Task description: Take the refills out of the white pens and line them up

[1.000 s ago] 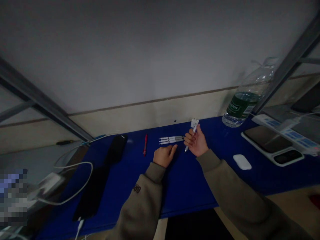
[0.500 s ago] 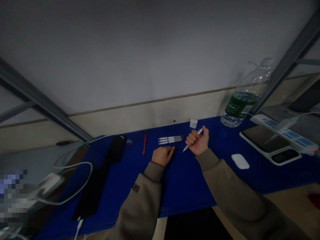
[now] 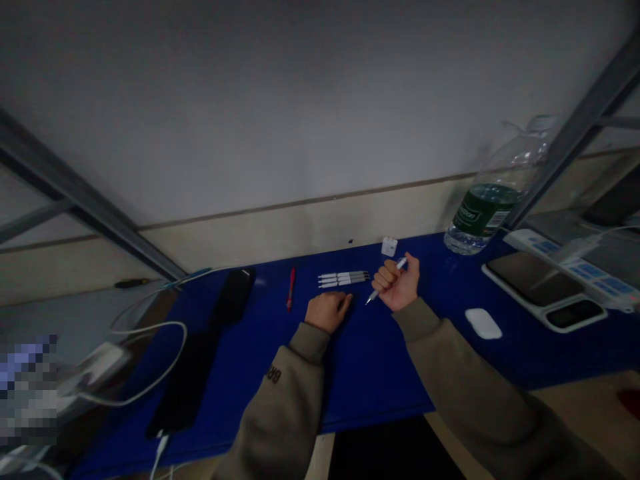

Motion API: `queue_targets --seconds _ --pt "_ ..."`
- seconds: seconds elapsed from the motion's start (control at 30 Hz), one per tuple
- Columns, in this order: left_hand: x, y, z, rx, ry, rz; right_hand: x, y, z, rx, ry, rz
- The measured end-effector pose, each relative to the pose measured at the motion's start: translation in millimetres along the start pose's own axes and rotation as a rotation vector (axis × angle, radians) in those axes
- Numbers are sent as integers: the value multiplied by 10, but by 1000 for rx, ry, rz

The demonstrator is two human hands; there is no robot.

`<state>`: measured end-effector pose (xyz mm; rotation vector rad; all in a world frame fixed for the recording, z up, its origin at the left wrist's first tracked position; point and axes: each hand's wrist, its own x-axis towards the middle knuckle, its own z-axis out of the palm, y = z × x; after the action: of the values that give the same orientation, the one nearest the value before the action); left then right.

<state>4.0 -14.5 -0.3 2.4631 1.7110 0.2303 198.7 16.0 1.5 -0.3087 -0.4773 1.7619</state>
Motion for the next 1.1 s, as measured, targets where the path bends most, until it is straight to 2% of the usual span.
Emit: queue_targets --seconds 1.1 --pt "0 4 -11 -11 -20 -9 -21 -10 50 -30 14 -11"
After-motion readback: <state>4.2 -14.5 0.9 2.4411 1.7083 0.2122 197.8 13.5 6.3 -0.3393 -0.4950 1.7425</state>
